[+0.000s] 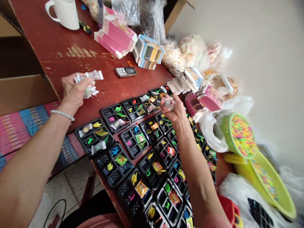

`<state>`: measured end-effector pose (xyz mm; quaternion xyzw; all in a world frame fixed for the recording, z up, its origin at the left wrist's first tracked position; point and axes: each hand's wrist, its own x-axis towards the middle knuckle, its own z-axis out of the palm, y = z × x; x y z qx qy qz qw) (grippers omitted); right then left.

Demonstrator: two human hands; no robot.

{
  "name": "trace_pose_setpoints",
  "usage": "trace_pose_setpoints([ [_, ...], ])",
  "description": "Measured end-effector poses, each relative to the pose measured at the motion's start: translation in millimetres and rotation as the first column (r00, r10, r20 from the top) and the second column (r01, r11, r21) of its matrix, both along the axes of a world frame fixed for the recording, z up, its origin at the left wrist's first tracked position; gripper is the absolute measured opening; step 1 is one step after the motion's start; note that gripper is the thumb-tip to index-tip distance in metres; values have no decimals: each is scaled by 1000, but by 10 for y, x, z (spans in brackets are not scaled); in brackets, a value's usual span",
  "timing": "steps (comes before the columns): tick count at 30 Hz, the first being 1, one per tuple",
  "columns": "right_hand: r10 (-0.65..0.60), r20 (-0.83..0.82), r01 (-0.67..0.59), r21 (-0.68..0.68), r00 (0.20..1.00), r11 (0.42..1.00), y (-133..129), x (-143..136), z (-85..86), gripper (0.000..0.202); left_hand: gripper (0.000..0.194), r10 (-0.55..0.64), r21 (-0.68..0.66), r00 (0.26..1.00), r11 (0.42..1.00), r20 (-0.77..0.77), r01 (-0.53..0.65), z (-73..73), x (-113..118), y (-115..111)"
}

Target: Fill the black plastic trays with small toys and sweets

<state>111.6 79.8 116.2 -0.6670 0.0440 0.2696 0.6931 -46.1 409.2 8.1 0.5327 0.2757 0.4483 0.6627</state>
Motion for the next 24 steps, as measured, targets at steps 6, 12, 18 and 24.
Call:
trace_pose_setpoints([
  [6,172,-84,-164,90,982,982,303,-267,-12,32,37,-14,-17,1000,1000,-8,14,16,-2,-16],
  [12,352,232,-322,-157,907,934,604,-386,-176,46,35,-24,31,1000,999,5,24,-19,-6,-4],
  [18,515,396,-341,-431,760,835,841,-337,-332,24,31,-45,8,998,999,46,45,-22,-2,3],
  [24,584,306,-381,-521,752,764,1012,-322,-436,11,32,-31,-5,999,1000,39,31,-21,11,14],
])
